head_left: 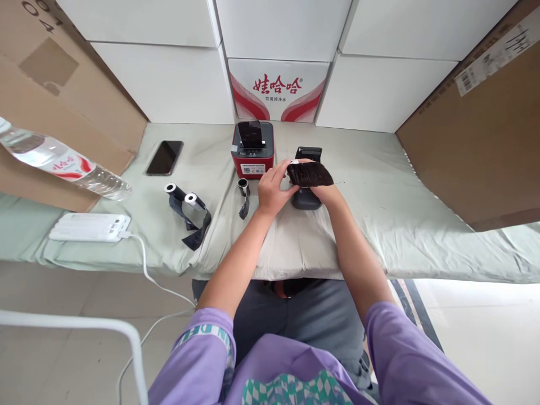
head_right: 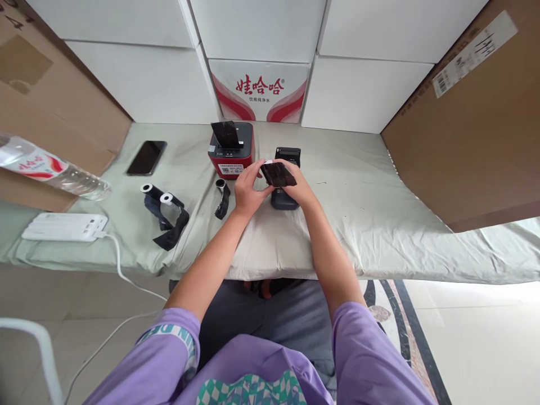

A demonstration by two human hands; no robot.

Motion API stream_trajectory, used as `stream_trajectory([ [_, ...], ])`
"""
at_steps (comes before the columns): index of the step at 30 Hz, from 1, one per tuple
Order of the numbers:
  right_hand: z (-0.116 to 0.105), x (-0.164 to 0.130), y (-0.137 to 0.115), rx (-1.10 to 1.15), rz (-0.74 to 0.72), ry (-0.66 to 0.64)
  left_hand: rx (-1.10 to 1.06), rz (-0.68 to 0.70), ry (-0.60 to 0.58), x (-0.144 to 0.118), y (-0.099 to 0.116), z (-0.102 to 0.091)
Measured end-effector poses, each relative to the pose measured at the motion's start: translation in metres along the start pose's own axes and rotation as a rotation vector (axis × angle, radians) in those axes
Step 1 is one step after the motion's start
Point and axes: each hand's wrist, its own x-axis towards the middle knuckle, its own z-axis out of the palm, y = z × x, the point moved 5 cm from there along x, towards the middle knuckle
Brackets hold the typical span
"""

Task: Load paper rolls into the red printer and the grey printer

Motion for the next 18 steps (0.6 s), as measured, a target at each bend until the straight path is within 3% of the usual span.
stream_trajectory([
  [14, -0.009, -0.001, 0.005, -0.047, 0.021, -0.015, 0.012, -0.02, -0.026, 0.0, 0.002, -0.003],
  [18, -0.02, 0.004, 0.008, -0.188, -0.065, 0.013, -0.004, -0.047, -0.097, 0.001, -0.001, 0.004],
])
